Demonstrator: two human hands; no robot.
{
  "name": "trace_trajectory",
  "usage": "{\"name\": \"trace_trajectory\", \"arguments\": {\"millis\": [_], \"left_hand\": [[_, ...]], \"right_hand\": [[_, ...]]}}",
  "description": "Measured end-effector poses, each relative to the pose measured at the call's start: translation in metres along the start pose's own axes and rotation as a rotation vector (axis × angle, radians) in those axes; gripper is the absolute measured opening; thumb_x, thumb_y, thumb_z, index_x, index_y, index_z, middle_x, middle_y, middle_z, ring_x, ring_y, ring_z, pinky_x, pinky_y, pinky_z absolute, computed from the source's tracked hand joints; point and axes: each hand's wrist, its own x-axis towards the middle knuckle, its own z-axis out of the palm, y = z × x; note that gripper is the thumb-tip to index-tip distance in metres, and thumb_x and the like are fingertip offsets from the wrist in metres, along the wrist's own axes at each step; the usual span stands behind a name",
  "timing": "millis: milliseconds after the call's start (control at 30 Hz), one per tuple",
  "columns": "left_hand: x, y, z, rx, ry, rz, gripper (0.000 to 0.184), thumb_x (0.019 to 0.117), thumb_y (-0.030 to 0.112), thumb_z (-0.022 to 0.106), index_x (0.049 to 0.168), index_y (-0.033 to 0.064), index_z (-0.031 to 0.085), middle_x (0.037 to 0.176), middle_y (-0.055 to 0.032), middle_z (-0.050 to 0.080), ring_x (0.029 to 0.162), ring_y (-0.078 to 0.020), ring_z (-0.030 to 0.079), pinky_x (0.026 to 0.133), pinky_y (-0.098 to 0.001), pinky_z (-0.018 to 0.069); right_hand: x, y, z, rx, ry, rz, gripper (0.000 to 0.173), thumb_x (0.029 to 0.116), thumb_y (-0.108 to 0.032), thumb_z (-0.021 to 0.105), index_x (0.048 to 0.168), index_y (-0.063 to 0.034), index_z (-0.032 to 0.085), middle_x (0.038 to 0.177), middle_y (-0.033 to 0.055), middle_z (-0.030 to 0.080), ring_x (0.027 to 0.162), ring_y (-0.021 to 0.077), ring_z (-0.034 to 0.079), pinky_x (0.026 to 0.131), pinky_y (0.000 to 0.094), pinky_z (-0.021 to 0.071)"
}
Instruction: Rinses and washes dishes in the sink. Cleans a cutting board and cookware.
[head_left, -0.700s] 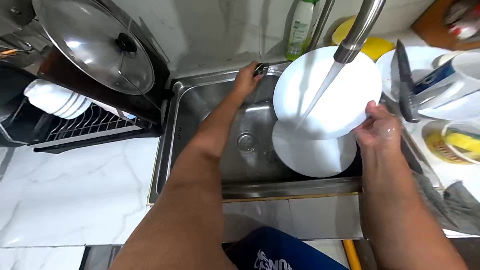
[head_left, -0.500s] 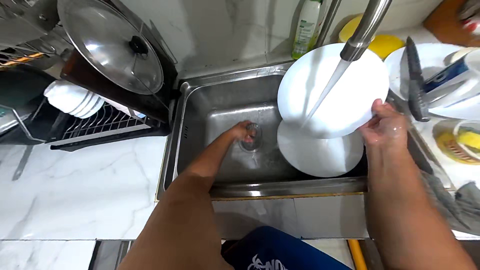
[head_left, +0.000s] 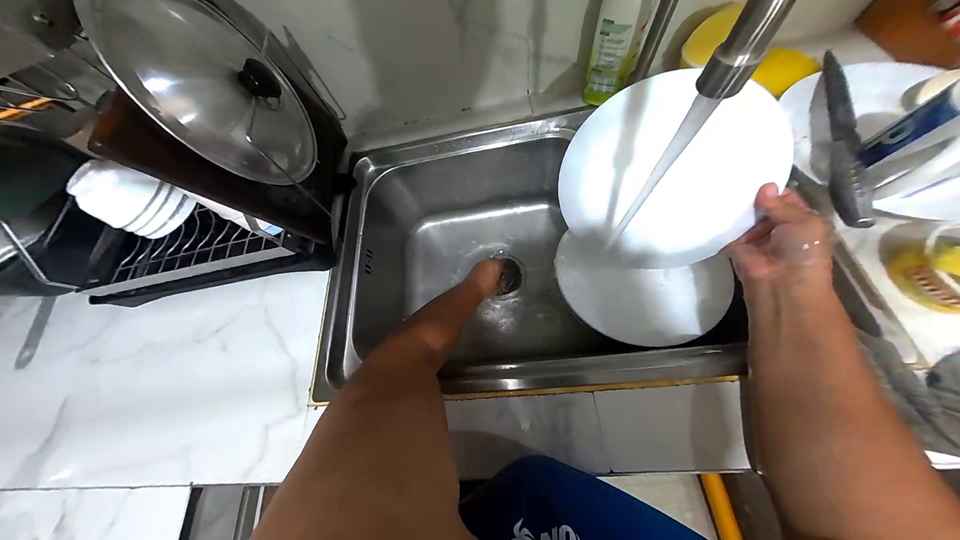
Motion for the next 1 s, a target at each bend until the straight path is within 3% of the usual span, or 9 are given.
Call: {"name": "trace_trajectory", "arguments": {"millis": [167,267,400,467,533,733,867,1000], "left_hand": [[-0.003,0.004,-0.002,0.064,-0.028,-0.032,0.038,0.0945,0.01,0.068,0.13,-0.0018,0.064,0.125,-0.0264,0.067,0.119,-0.0432,0.064,0.104,-0.0595,0.0488],[0.005,0.01,0.006,0.086,-0.06,-0.009,0.031,0.0965,0.01,0.066,0.126,0.0003,0.067,0.126,-0.025,0.066,0.119,-0.0427,0.063,0.103,-0.0604,0.0491],[0.017,0.025,0.002,0.154,-0.201,-0.089,0.029,0.0967,0.013,0.067,0.124,0.0018,0.069,0.129,-0.0221,0.066,0.122,-0.041,0.062,0.104,-0.0609,0.0481],[0.018,0.026,-0.001,0.125,-0.19,-0.113,0.03,0.0942,0.013,0.07,0.122,0.0006,0.069,0.126,-0.0228,0.067,0.119,-0.0413,0.063,0.103,-0.062,0.048],[0.017,0.021,0.002,0.116,-0.182,-0.108,0.04,0.0928,0.014,0.069,0.13,0.0017,0.065,0.13,-0.0232,0.065,0.123,-0.0417,0.061,0.105,-0.0619,0.0461],[0.015,0.012,0.012,0.159,-0.139,-0.051,0.044,0.0986,0.014,0.061,0.141,0.0052,0.057,0.132,-0.0267,0.063,0.125,-0.0458,0.059,0.103,-0.0637,0.0471],[0.022,0.017,0.006,0.108,-0.185,-0.114,0.044,0.0948,0.011,0.065,0.138,0.0028,0.06,0.137,-0.0263,0.06,0.129,-0.0453,0.056,0.106,-0.0636,0.0444],[0.018,0.009,0.0,0.101,-0.163,-0.009,0.042,0.0959,0.017,0.066,0.135,0.0034,0.062,0.131,-0.0245,0.064,0.125,-0.0435,0.06,0.104,-0.0645,0.0452]], "right_hand": [[-0.001,0.0,0.003,-0.02,-0.004,-0.011,0.01,0.1067,-0.013,0.052,0.116,-0.0143,0.054,0.096,-0.0023,0.067,0.088,0.0095,0.069,0.083,0.0324,0.0605],[-0.001,-0.002,0.005,-0.055,0.004,-0.018,0.005,0.1064,-0.013,0.052,0.11,-0.0155,0.055,0.09,-0.005,0.066,0.08,0.0066,0.068,0.077,0.0292,0.0606],[-0.004,-0.002,0.007,-0.055,0.008,-0.018,0.005,0.1067,-0.013,0.051,0.108,-0.0151,0.055,0.087,-0.0043,0.066,0.079,0.007,0.068,0.076,0.0293,0.0605],[-0.002,-0.002,0.007,-0.047,0.003,-0.025,0.005,0.1065,-0.013,0.052,0.109,-0.015,0.055,0.089,-0.0044,0.067,0.081,0.0074,0.068,0.078,0.03,0.0605],[-0.002,-0.001,0.006,-0.04,0.01,-0.044,0.006,0.106,-0.012,0.053,0.11,-0.0146,0.056,0.089,-0.004,0.067,0.081,0.0078,0.068,0.077,0.0302,0.0606],[0.0,0.0,0.007,-0.005,0.03,-0.05,0.007,0.1058,-0.01,0.052,0.108,-0.0133,0.058,0.087,-0.0024,0.066,0.079,0.0079,0.068,0.076,0.03,0.0603],[0.002,0.001,0.01,-0.057,0.013,-0.054,0.007,0.1059,-0.009,0.051,0.105,-0.0134,0.057,0.085,-0.003,0.067,0.076,0.0075,0.068,0.074,0.0289,0.0607],[0.0,0.0,0.009,-0.059,0.005,-0.063,0.007,0.1051,-0.008,0.053,0.105,-0.0133,0.058,0.085,-0.0034,0.067,0.075,0.0072,0.068,0.073,0.0277,0.0604]]}}
